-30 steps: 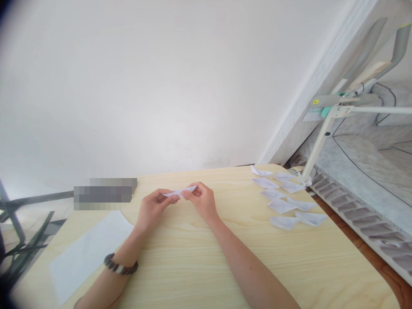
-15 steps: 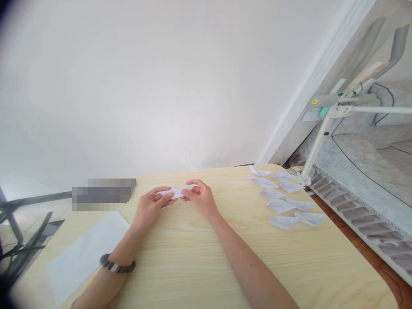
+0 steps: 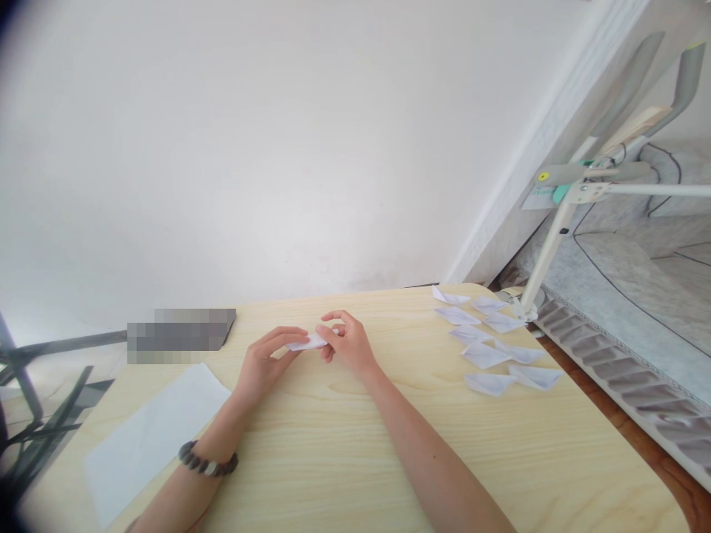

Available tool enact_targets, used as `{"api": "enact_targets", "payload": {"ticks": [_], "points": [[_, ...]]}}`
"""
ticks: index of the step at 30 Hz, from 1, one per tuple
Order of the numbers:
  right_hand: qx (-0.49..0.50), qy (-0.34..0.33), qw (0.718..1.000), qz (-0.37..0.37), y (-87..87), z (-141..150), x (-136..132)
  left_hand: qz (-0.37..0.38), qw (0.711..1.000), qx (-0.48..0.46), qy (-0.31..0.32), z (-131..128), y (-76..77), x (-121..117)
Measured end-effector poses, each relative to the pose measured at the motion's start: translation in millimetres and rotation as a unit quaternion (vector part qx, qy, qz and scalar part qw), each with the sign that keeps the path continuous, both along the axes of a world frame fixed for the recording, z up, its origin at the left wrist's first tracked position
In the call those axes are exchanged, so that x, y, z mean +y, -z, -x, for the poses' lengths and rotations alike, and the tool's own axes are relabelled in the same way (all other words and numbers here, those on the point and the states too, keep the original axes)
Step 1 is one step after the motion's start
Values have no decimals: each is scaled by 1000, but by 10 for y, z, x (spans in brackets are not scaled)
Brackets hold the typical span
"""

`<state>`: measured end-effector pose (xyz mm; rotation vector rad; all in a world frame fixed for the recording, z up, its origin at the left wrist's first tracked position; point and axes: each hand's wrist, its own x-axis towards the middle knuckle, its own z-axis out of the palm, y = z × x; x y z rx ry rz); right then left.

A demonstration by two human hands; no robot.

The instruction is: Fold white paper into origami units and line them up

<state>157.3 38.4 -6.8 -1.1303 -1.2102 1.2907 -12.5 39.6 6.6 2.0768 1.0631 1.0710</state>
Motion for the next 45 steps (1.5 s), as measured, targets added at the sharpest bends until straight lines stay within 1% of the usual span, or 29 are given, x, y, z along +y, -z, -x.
{"api": "enact_targets", "payload": {"ticks": [2, 5, 9, 11, 15, 24, 30, 35, 40, 45], "points": [[-7, 7, 1000, -24, -1, 17, -9, 6, 1000, -9, -18, 6, 16, 4], [-22, 18, 996, -79, -20, 44, -35, 19, 998, -26, -52, 15, 16, 8], [-78, 10, 986, -149, -57, 54, -76, 74, 992, -44, -95, 18, -13, 2], [-98, 23, 981, -167, -63, 55, -87, 104, 987, -56, -110, 13, -26, -2], [-115, 60, 977, -171, -51, 60, -90, 138, 981, -77, -113, -4, -34, -8], [-118, 97, 976, -158, -34, 65, -88, 175, 976, -87, -98, -26, -1, -4], [-118, 95, 974, -169, -49, 62, -107, 191, 973, -90, -93, -26, 5, 7], [-120, 77, 972, -186, -72, 53, -118, 194, 973, -94, -83, -12, 29, 13], [-122, 65, 975, -172, -57, 46, -98, 181, 977, -86, -79, -7, 20, 9], [-157, 67, 969, -181, -48, 63, -100, 149, 985, -72, -58, -9, -28, -8]]}}
